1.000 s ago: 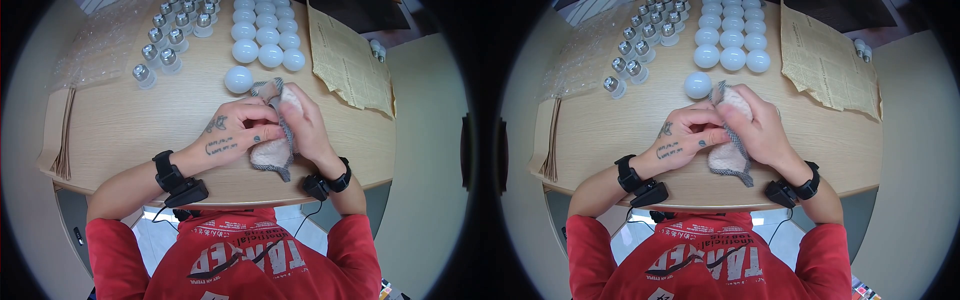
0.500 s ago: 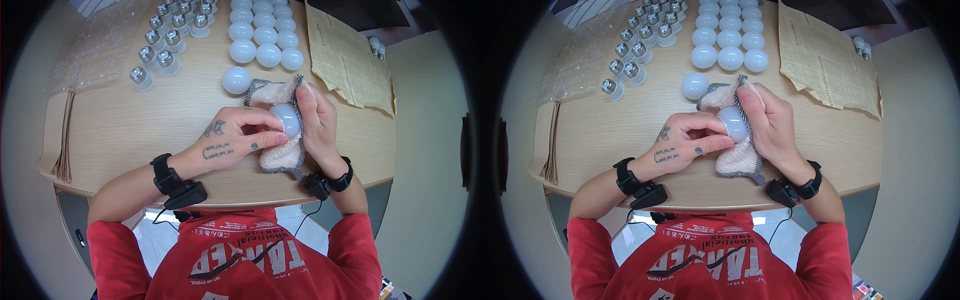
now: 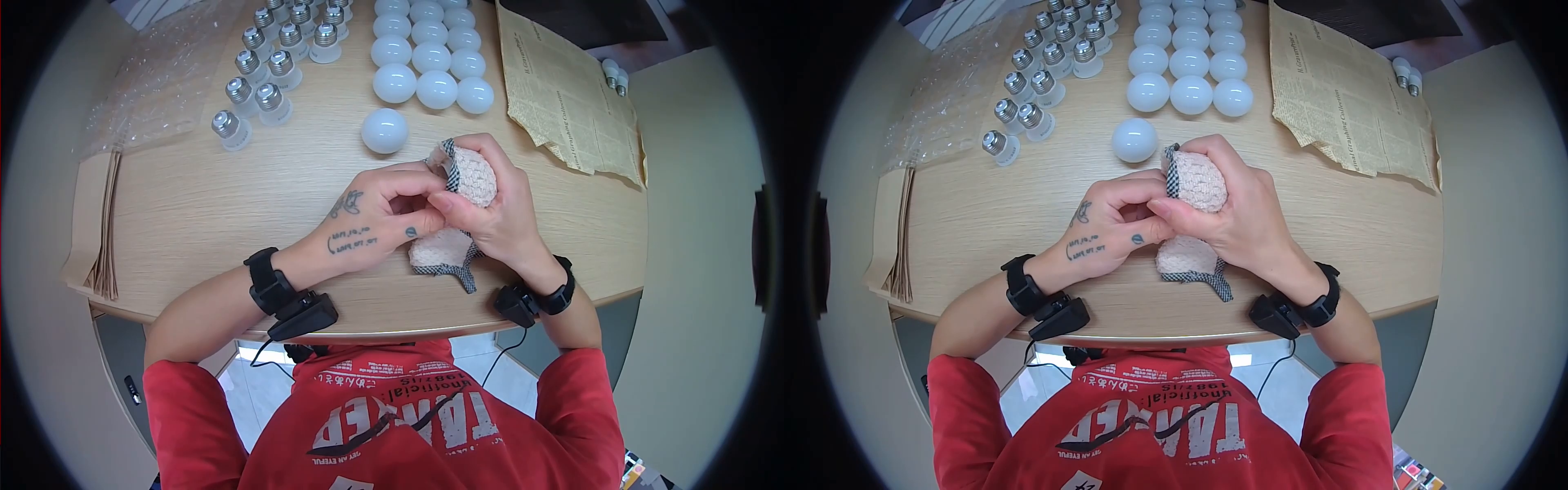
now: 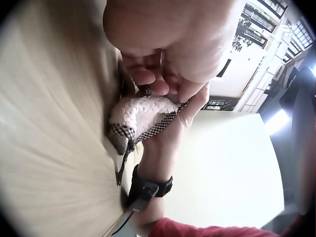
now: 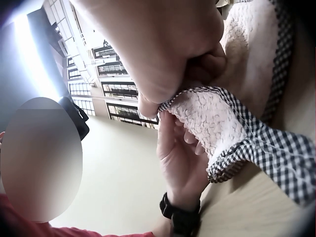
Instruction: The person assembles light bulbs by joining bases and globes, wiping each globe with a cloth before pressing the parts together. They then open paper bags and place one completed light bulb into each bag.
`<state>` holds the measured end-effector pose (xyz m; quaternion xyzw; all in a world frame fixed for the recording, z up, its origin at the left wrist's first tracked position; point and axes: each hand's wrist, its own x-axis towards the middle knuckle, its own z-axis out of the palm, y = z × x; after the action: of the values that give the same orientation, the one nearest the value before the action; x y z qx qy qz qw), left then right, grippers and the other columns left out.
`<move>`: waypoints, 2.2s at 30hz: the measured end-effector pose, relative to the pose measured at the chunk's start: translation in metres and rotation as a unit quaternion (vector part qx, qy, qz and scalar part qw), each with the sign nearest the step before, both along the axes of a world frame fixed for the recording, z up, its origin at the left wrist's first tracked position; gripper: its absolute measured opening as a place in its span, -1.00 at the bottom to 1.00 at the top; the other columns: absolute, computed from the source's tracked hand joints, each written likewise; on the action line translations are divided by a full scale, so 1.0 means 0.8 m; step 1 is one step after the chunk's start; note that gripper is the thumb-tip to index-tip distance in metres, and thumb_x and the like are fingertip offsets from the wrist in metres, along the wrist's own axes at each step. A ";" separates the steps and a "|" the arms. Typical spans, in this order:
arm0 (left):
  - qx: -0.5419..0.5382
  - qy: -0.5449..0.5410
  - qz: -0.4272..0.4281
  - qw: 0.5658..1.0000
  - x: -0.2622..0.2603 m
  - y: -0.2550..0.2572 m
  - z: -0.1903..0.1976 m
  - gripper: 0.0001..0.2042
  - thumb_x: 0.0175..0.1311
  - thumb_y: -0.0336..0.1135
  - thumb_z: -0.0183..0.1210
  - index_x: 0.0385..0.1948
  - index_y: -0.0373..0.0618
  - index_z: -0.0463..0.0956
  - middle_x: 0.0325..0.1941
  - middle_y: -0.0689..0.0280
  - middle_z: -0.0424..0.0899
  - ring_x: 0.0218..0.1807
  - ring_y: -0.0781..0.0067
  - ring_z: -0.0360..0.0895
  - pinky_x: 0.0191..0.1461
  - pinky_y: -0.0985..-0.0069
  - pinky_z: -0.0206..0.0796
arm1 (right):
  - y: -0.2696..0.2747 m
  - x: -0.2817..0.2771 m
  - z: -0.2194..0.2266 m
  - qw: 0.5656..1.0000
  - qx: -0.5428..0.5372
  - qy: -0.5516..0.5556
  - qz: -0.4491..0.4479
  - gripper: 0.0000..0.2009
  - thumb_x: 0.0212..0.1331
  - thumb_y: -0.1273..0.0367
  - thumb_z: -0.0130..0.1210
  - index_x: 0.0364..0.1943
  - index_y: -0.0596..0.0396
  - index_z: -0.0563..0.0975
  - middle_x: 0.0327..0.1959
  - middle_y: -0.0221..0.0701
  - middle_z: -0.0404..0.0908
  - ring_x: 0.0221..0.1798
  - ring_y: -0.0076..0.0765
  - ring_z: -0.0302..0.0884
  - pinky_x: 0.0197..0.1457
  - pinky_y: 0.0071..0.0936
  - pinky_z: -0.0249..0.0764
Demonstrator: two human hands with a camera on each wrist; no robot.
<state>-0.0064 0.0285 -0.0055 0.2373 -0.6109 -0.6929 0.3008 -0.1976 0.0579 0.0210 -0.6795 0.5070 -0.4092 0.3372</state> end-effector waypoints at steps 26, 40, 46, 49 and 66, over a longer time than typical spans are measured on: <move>0.132 0.007 0.040 0.990 -0.001 -0.005 0.015 -0.89 0.31 -0.38 0.25 -0.23 -0.13 0.54 -0.43 0.50 0.51 -0.44 0.77 0.39 -0.44 0.74 0.14 | -0.020 -0.076 0.030 0.936 -0.113 0.299 -0.147 -0.67 0.20 0.17 0.25 -0.45 0.22 0.68 -0.46 -0.28 0.66 -0.46 -0.22 0.60 -0.41 -0.40 0.43; 0.117 0.021 0.043 0.992 -0.003 -0.006 0.008 -0.88 0.32 -0.37 0.25 -0.21 -0.13 0.54 -0.42 0.49 0.54 -0.43 0.77 0.40 -0.43 0.76 0.16 | -0.019 -0.073 0.039 0.918 -0.264 0.225 -0.191 -0.89 0.22 0.45 0.19 -0.24 0.15 0.67 -0.32 -0.35 0.68 -0.52 -0.53 0.45 -0.50 -0.61 0.28; 0.126 0.038 0.046 0.990 -0.004 -0.006 0.004 -0.86 0.30 -0.36 0.27 -0.19 -0.14 0.57 -0.37 0.49 0.59 -0.42 0.80 0.42 -0.43 0.75 0.18 | -0.006 -0.045 0.038 0.968 -0.185 0.159 0.053 -0.46 -0.13 0.44 0.42 0.06 0.14 0.56 0.12 -0.19 0.52 -0.16 -0.35 0.54 -0.23 -0.51 0.50; 0.113 0.046 0.030 0.992 -0.002 -0.006 0.005 -0.85 0.31 -0.35 0.27 -0.18 -0.16 0.56 -0.33 0.49 0.58 -0.38 0.81 0.42 -0.38 0.76 0.21 | -0.005 -0.017 0.034 0.972 -0.161 0.152 0.081 -0.41 -0.15 0.40 0.44 0.10 0.13 0.54 0.15 -0.20 0.50 0.08 -0.16 0.52 0.05 -0.37 0.49; -0.507 -0.505 0.272 0.643 0.082 -0.072 0.075 -0.69 0.25 -0.14 0.27 -0.10 -0.09 0.49 -0.36 0.18 0.59 -0.34 0.10 0.60 -0.29 0.25 0.42 | -0.004 -0.028 0.020 0.985 -0.124 0.106 0.064 -0.47 -0.09 0.40 0.42 0.08 0.04 0.56 0.03 -0.30 0.59 0.00 -0.25 0.56 -0.09 -0.45 0.50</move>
<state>0.0595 -0.0290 0.0547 0.5162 -0.8316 0.0655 0.1940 -0.2197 0.0546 0.0370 -0.7868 0.4401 -0.3724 0.2205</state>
